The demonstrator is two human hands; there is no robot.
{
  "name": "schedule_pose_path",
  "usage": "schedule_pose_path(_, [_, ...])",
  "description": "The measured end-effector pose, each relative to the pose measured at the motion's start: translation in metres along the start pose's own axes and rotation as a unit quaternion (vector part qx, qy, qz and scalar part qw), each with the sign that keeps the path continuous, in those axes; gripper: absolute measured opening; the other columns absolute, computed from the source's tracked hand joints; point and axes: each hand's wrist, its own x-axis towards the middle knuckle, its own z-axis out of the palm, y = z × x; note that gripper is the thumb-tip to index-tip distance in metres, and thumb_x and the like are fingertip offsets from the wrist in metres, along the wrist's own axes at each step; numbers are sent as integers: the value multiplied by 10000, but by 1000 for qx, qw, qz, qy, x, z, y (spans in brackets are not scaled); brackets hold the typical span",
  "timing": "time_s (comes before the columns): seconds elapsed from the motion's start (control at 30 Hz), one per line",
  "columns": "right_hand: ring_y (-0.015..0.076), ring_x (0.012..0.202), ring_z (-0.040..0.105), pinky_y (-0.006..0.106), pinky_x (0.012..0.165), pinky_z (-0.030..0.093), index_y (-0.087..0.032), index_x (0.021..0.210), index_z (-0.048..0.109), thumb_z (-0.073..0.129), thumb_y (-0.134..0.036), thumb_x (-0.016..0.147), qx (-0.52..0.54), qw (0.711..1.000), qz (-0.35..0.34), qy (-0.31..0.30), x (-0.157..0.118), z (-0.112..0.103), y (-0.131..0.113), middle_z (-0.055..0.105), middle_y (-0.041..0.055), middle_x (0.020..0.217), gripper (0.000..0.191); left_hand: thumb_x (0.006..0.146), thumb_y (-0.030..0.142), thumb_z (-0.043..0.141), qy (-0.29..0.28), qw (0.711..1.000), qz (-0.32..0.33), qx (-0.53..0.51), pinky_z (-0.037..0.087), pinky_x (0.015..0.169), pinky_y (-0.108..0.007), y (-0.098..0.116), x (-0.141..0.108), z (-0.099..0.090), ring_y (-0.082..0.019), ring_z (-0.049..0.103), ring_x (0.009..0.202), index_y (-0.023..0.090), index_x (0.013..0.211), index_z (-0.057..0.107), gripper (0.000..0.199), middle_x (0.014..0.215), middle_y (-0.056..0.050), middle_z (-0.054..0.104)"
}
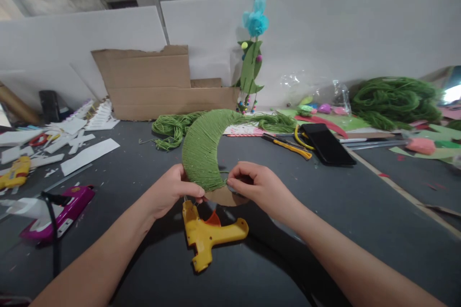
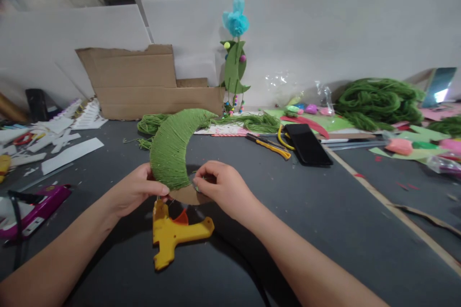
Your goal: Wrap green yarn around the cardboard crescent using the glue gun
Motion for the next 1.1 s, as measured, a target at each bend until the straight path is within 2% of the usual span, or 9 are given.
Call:
schedule_pose_path(0.17, [88, 555, 427, 209, 531, 328, -159, 702, 555, 531, -286, 761, 161, 980, 83, -81, -1, 0, -3, 486, -38, 598, 142, 576, 100, 683, -38, 999, -8, -23, 458, 575, -240, 0, 1, -3, -118, 552, 584, 116, 800, 656, 226, 712, -32, 653])
schedule_pose_path(0.33, [90, 566, 437, 215, 565, 351, -161, 691, 546, 532, -289, 762, 196, 973, 75, -94, -3, -3, -8, 494, -37, 607, 147, 591, 109, 699, -52, 998, -8, -29, 468, 658, -267, 0, 2, -2, -136, 579, 652, 118, 833, 669, 243, 773, -50, 678])
schedule_pose_path(0.43, [100, 583, 449, 220, 572, 354, -167, 695, 545, 512, -256, 781, 135, 988, 40, -56, -4, -2, -9, 506, -30, 620, 128, 605, 127, 699, -51, 998, -6, -44, 467, 717, -289, 1, 2, 3, -159, 600, 723, 118, 864, 665, 262, 837, -69, 681])
schedule_pose_path(0.53, [109, 607, 465, 224, 581, 348, -175, 669, 545, 509, -210, 794, 22, 999, -31, 3, -5, 1, -9, 525, -22, 639, 135, 621, 190, 710, -49, 994, 38, -87, 453, 800, -334, 0, 1, 10, -194, 597, 848, 151, 908, 635, 298, 930, -63, 651])
schedule_pose_path(0.63, [117, 613, 475, 227, 583, 347, -174, 671, 552, 516, -178, 797, -64, 992, -104, 37, -7, 7, -11, 526, -13, 643, 131, 683, 227, 668, -7, 992, 87, -91, 427, 835, -328, -4, -1, 17, -192, 581, 902, 187, 923, 599, 254, 955, -38, 623])
schedule_pose_path(0.77, [113, 620, 493, 214, 589, 361, -177, 723, 569, 506, -170, 822, -80, 983, -159, 54, -11, 8, -14, 534, -8, 662, 117, 702, 179, 624, 37, 988, 132, -71, 412, 848, -336, -7, -5, 21, -214, 564, 965, 209, 1009, 547, 318, 1006, -44, 612])
schedule_pose_path(0.83, [105, 612, 494, 203, 585, 359, -180, 730, 574, 519, -176, 824, -82, 980, -174, 42, -13, 6, -15, 532, -15, 658, 109, 688, 158, 602, 17, 985, 141, -101, 432, 830, -362, -6, -6, 21, -229, 568, 961, 226, 1089, 507, 419, 1039, -49, 601])
schedule_pose_path(0.93, [100, 606, 486, 198, 570, 348, -180, 735, 584, 547, -209, 819, -109, 973, -203, 23, -15, 2, -17, 518, -20, 647, 96, 647, 123, 568, -43, 978, 140, -147, 466, 775, -370, -4, -6, 19, -226, 587, 895, 232, 1166, 462, 540, 1039, -53, 601])
schedule_pose_path(1.1, [109, 616, 481, 200, 554, 345, -172, 752, 589, 517, -218, 835, -167, 955, -246, 13, -14, 1, -16, 517, -3, 664, 119, 599, 87, 525, -89, 973, 127, -172, 470, 780, -344, -2, -7, 19, -212, 589, 892, 219, 1186, 464, 604, 1039, -49, 615])
